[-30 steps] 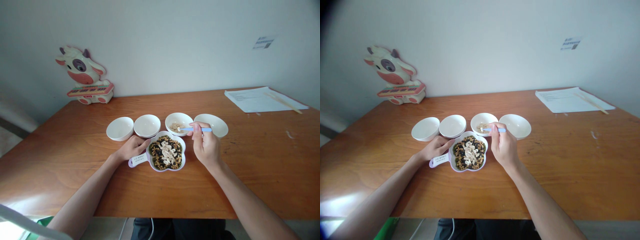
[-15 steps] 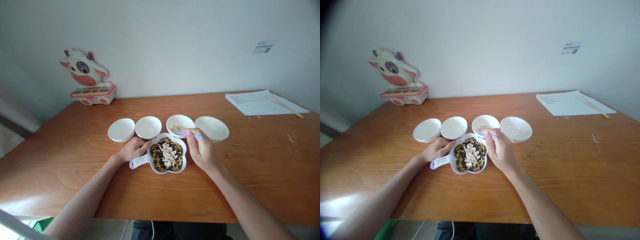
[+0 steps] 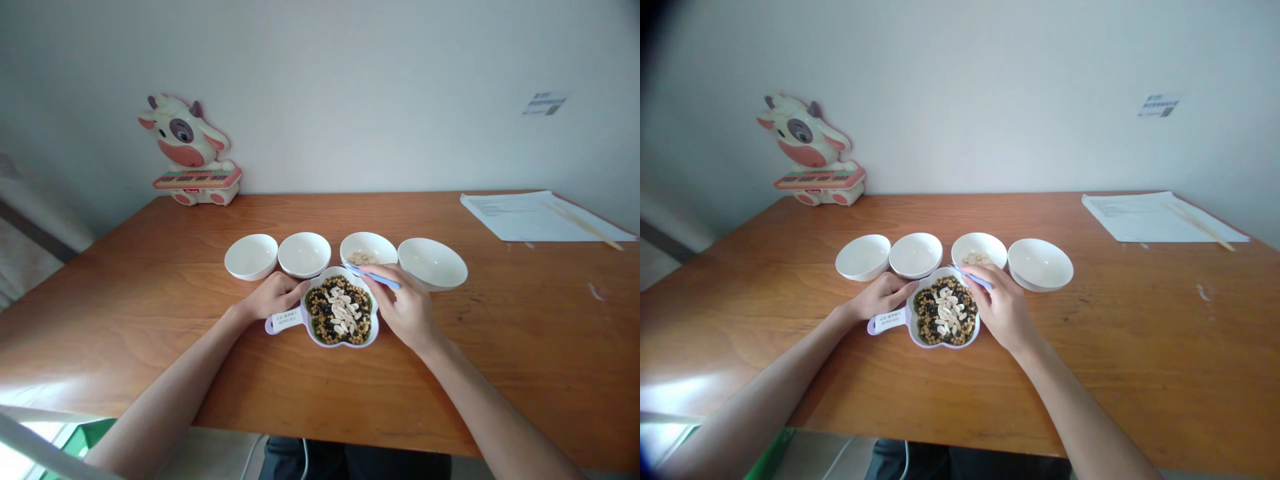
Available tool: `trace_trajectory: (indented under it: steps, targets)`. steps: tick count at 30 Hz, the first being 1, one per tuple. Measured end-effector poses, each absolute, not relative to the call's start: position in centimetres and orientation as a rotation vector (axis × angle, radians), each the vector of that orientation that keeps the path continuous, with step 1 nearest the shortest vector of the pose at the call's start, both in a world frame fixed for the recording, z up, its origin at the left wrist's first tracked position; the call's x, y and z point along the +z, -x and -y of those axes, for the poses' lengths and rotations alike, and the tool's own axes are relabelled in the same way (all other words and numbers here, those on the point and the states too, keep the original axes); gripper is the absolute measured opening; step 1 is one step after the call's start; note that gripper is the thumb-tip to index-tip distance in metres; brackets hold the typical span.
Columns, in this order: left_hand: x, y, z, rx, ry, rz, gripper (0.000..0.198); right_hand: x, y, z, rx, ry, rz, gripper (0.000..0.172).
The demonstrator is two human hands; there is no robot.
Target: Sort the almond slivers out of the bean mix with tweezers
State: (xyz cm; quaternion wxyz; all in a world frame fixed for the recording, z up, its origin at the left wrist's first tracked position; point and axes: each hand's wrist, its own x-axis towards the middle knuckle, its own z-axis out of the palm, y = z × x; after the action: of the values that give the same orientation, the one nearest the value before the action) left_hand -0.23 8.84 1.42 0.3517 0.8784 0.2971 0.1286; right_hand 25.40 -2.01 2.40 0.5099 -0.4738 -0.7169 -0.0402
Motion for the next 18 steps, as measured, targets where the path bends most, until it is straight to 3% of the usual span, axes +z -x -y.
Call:
trace_trajectory:
  steps: [11, 18]
  targets:
    - [1.61, 0.23, -8.63, 0.357, -2.260, -0.778, 0.061, 2.33, -25.15, 2.42, 0.033, 1.206, 1.748, 0.008]
    - [1.96, 0.08, -8.48, 0.366, -2.259, -0.779, 0.062, 2.09, -24.82, 2.61, 0.207, 1.290, 1.720, 0.014]
